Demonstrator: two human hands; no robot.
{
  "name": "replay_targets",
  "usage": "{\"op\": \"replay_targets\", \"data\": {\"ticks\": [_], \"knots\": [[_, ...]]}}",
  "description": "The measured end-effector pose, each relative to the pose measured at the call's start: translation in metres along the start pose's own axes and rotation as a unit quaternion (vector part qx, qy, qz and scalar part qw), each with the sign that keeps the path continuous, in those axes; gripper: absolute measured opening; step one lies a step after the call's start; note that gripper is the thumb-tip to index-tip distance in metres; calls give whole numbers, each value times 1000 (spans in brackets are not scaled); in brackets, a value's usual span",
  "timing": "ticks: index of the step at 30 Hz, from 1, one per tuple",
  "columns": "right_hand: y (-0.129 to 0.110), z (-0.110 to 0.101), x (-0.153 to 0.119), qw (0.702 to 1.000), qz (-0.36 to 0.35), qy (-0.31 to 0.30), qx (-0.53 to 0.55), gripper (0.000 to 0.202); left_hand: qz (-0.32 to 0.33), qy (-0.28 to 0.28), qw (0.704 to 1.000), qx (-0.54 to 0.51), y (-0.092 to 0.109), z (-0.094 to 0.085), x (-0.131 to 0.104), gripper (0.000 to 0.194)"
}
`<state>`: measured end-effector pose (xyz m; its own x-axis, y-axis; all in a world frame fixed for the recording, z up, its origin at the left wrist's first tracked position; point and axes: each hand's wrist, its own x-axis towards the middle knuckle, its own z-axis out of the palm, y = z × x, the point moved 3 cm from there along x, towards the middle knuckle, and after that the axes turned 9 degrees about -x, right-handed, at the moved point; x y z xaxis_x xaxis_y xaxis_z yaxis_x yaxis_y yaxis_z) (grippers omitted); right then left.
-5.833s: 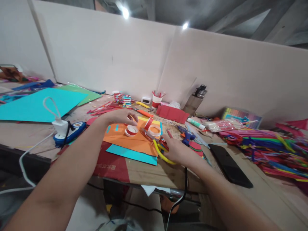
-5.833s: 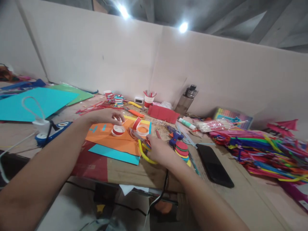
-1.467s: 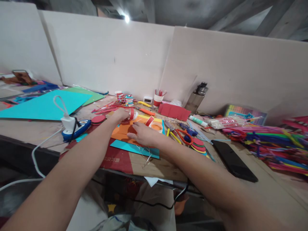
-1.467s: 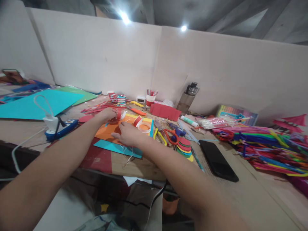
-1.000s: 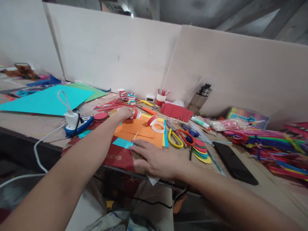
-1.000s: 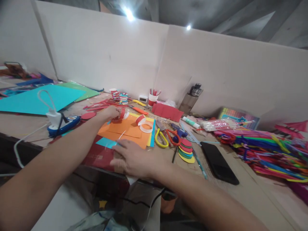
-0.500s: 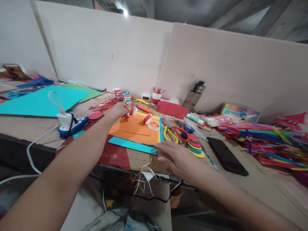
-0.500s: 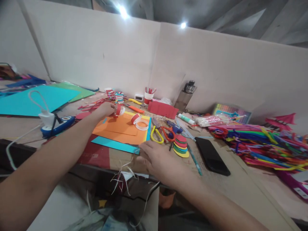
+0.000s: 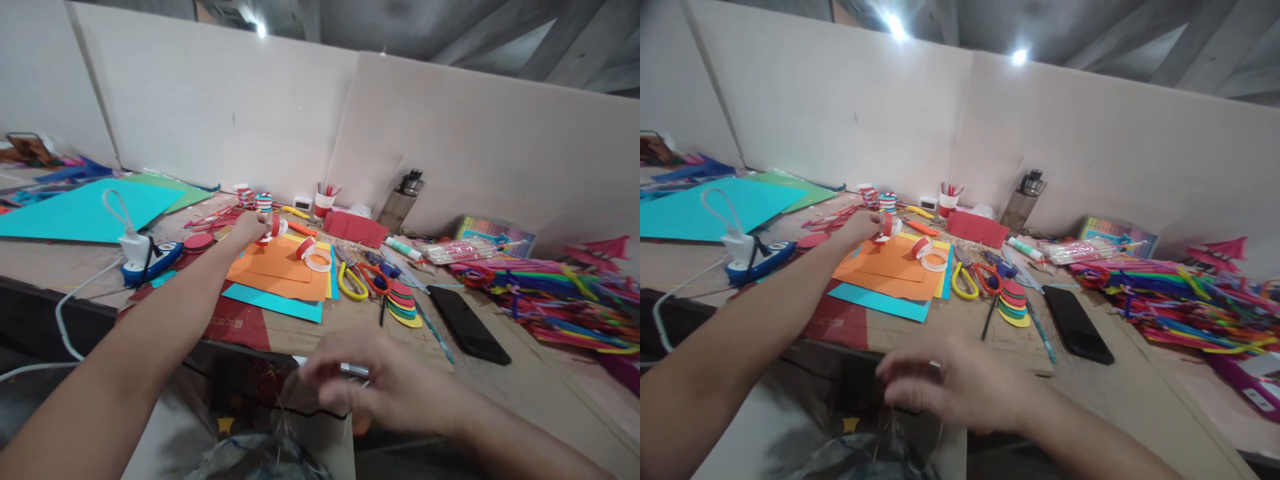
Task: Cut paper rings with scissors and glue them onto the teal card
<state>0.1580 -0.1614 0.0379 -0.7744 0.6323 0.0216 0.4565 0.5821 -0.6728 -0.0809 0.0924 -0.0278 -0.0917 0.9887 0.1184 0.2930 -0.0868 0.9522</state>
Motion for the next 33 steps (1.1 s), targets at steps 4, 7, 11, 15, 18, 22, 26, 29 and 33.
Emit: {"op": "replay_targets", "data": {"ticks": [4, 7, 11, 15, 18, 22, 26, 29, 33], "knots": [[39, -30, 42, 967, 75, 243, 25, 24, -7, -23, 998, -65, 4, 10, -6, 4], [69, -41, 84, 938, 129, 313, 71, 30, 7, -55, 997, -47, 12, 19, -16, 3], [101, -36, 123, 909, 183, 323, 192, 27, 82, -111, 990, -33, 25, 35, -34, 5], [117, -29, 127, 891, 165, 326, 270, 13, 121, -175, 977, -34, 33, 48, -46, 10], [121, -29, 120, 881, 153, 330, 303, 15, 109, -196, 973, -50, 34, 49, -48, 7], [119, -30, 115, 888, 137, 320, 299, 16, 60, -158, 979, -113, 34, 39, -43, 4], [118, -29, 115, 908, 142, 298, 258, 11, 18, -159, 971, -175, 34, 35, -40, 11], [117, -32, 113, 934, 136, 320, 86, 6, 10, -159, 969, -187, 32, 33, -38, 12], [110, -31, 109, 924, 84, 305, -215, 9, 7, -128, 975, -183, 31, 29, -36, 14]]}}
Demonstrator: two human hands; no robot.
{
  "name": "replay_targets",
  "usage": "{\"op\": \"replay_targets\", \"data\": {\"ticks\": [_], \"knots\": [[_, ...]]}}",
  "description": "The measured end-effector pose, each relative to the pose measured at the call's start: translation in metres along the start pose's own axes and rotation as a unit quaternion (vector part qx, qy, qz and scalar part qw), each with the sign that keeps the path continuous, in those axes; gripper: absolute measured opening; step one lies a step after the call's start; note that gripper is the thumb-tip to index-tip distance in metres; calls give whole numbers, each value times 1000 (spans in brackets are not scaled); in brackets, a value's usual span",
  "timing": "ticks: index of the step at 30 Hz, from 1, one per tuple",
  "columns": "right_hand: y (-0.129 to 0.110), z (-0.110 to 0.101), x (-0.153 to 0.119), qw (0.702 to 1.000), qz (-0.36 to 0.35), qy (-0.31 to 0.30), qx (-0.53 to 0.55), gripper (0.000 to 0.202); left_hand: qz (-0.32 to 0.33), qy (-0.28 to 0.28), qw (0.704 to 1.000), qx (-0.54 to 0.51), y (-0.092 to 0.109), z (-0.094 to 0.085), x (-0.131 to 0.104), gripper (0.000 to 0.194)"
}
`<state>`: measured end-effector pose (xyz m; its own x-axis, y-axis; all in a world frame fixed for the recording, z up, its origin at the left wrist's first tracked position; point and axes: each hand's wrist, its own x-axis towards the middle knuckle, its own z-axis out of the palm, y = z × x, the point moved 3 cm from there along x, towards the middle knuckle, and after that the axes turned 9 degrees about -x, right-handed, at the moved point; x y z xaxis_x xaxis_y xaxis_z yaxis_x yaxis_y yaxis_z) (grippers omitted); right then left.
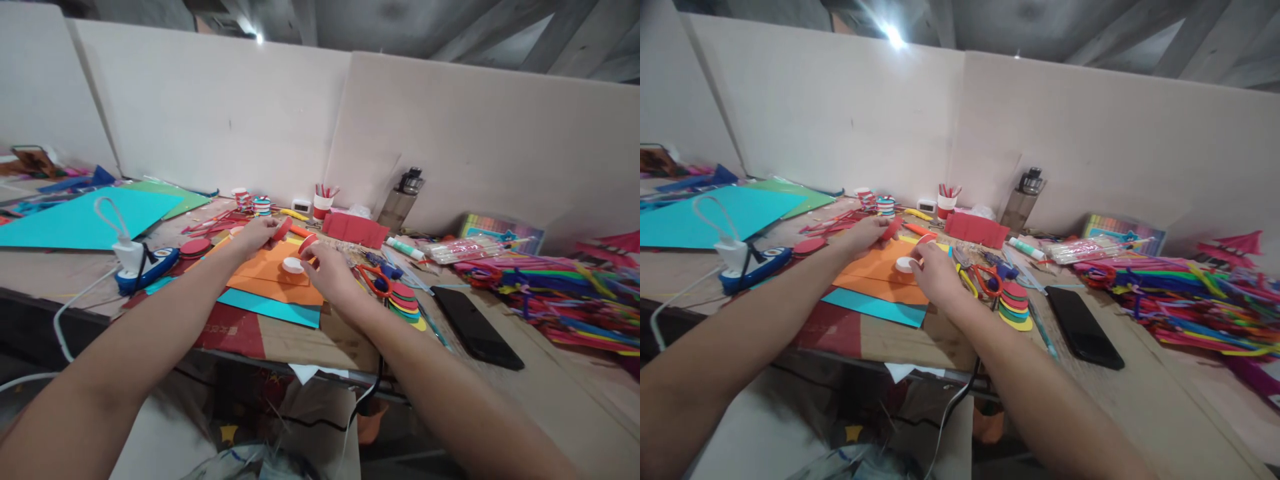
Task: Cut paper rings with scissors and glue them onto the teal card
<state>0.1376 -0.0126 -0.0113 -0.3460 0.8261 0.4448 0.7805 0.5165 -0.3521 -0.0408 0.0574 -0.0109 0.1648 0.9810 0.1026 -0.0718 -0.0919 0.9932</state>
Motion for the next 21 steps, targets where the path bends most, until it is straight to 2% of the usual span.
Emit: {"op": "replay_targets", "data": {"ticks": [4, 6, 8, 11, 13, 14, 16, 17, 18, 19, 21], "knots": [[-6, 12, -5, 986, -76, -74, -131, 18, -19, 17, 999, 31, 3, 0, -4, 24], [-7, 18, -4, 976, -84, -107, -167, 15, -30, 26, 998, 45, 5, 1, -6, 25], [-7, 22, -2, 976, -82, -116, -167, 14, -36, 30, 998, 41, 5, 1, -7, 25], [-4, 20, 3, 993, -27, -90, -68, 11, -37, 39, 998, 30, 4, -1, -5, 22], [-2, 18, 5, 990, 54, -99, 86, 5, -33, 46, 998, 23, 1, -4, -1, 20], [-1, 18, 4, 971, 98, -116, 184, 4, -30, 48, 998, 16, 0, -5, 1, 20], [-1, 20, 2, 901, 166, -169, 362, 10, -24, 47, 999, -2, -3, -8, 4, 20], [-1, 21, 0, 867, 188, -194, 418, 13, -23, 45, 999, -12, -4, -8, 5, 21], [-1, 22, -1, 847, 205, -213, 442, 15, -24, 42, 999, -21, -5, -9, 6, 21], [0, 23, -2, 845, 219, -226, 432, 17, -27, 38, 999, -28, -6, -8, 6, 21], [5, 23, -3, 879, 244, -229, 340, 20, -36, 29, 998, -46, -6, -7, 6, 21]]}}
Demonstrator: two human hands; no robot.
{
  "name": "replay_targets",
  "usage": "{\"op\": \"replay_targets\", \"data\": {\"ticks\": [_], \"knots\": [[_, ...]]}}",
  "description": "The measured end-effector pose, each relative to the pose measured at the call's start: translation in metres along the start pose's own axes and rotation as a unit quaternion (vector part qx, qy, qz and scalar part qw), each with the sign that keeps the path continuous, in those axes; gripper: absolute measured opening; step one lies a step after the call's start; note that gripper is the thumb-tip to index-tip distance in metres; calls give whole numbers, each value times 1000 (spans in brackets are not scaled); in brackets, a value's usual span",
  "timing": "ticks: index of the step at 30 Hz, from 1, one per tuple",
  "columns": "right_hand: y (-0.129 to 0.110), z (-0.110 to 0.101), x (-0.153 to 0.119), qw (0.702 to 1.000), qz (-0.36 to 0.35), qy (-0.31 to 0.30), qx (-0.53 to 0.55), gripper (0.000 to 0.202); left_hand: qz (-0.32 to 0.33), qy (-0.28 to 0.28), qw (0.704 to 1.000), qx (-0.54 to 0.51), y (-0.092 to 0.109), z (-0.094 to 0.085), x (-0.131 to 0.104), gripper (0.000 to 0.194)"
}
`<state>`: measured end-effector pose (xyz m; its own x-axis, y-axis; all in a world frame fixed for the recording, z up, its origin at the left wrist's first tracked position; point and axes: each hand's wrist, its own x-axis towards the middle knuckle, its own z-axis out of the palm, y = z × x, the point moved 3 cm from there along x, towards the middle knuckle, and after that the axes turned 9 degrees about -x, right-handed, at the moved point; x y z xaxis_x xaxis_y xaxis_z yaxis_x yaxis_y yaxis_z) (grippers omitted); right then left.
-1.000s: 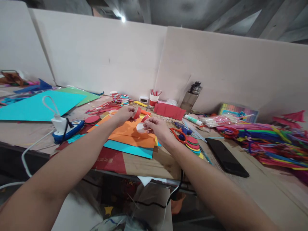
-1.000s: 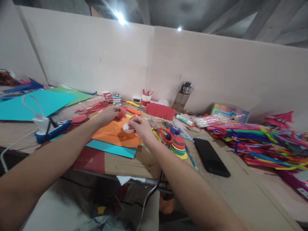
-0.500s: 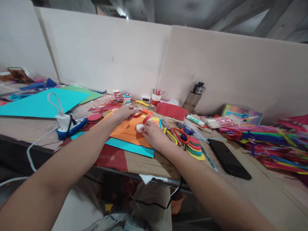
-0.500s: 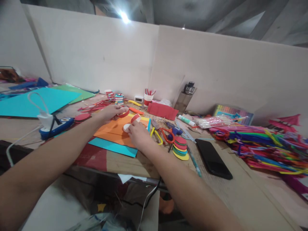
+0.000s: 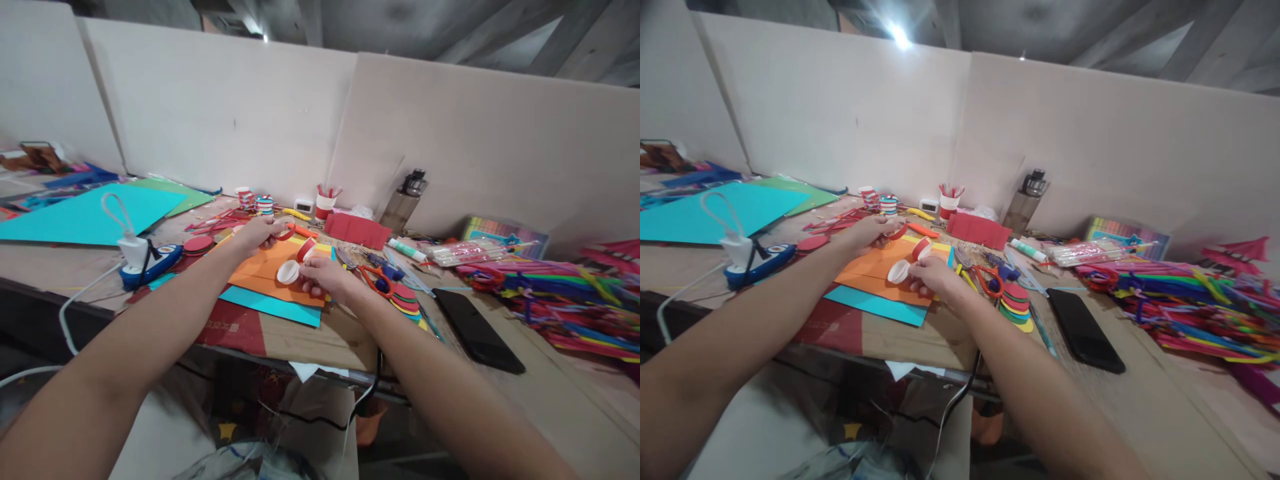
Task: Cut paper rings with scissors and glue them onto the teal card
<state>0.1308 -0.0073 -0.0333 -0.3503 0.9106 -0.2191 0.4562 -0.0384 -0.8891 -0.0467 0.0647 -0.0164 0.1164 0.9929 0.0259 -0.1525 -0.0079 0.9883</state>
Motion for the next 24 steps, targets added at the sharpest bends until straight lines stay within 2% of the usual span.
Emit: {"op": "replay_targets", "data": {"ticks": [2, 4, 6, 8, 15, 18, 22, 24], "knots": [[2, -6, 0, 992, 14, 71, -104, 20, -9, -14, 1000, -18, 1, 2, -1, 23], [-1, -11, 0, 978, -13, 130, -161, 18, -12, -39, 999, -29, 2, 5, -3, 26], [-7, -15, -2, 972, -62, 177, -145, 17, 0, -69, 997, -26, 3, 8, -5, 28], [-12, -17, -4, 972, -101, 195, -87, 19, 21, -95, 995, -14, 4, 11, -7, 30], [-12, -18, -2, 982, -109, 140, 67, 21, 73, -178, 980, 48, 4, 27, -16, 35], [-12, -19, -1, 975, -114, 115, 155, 20, 72, -202, 977, 20, 5, 31, -19, 36], [-12, -21, -3, 956, -37, 92, 277, 24, 71, -222, 970, -66, 7, 33, -23, 45], [-12, -21, -4, 944, -1, 77, 321, 29, 77, -245, 964, -71, 7, 36, -24, 55]]}}
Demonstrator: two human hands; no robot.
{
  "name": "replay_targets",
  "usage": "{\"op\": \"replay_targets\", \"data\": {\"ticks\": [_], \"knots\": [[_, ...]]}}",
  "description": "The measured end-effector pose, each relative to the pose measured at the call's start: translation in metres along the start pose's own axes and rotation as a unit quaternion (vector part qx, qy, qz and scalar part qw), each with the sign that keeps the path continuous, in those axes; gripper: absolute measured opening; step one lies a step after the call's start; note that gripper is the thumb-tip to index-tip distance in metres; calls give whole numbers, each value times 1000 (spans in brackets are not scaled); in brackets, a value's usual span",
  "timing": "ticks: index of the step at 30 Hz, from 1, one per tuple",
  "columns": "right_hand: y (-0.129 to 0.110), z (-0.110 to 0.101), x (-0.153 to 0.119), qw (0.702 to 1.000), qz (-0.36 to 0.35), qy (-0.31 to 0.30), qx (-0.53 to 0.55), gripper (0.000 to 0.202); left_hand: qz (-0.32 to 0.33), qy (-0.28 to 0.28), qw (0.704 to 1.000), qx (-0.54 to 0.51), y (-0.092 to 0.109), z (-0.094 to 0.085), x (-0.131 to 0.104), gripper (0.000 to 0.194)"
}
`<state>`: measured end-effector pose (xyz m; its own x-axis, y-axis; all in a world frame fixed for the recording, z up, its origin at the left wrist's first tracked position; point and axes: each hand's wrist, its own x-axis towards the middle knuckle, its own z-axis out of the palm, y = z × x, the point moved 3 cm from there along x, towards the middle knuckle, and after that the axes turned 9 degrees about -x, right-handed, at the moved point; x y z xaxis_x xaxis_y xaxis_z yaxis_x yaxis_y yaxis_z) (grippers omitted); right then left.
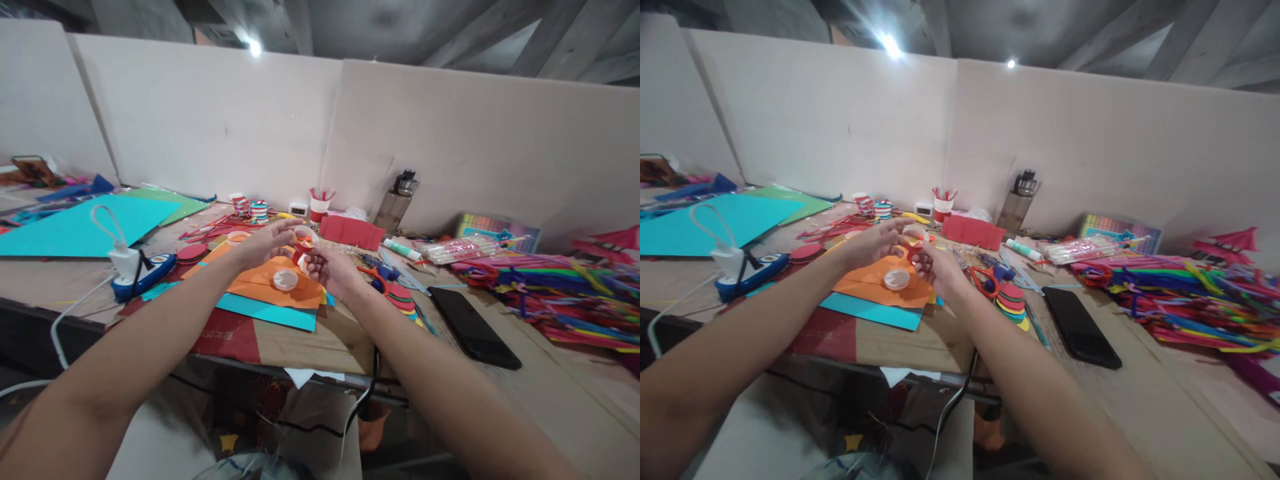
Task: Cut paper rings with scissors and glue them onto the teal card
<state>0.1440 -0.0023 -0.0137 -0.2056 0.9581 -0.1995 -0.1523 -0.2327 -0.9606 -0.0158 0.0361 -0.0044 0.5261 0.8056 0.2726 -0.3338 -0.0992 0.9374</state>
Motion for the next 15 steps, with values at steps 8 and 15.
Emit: {"op": "replay_targets", "data": {"ticks": [8, 15], "knots": [[2, 6, -1, 996, 41, -55, 53, 34, 33, -27, 996, 74, -1, 4, 0, 69], [1, 10, -7, 998, 38, -53, 18, 37, 28, -10, 998, 51, 0, 7, -1, 58]]}}
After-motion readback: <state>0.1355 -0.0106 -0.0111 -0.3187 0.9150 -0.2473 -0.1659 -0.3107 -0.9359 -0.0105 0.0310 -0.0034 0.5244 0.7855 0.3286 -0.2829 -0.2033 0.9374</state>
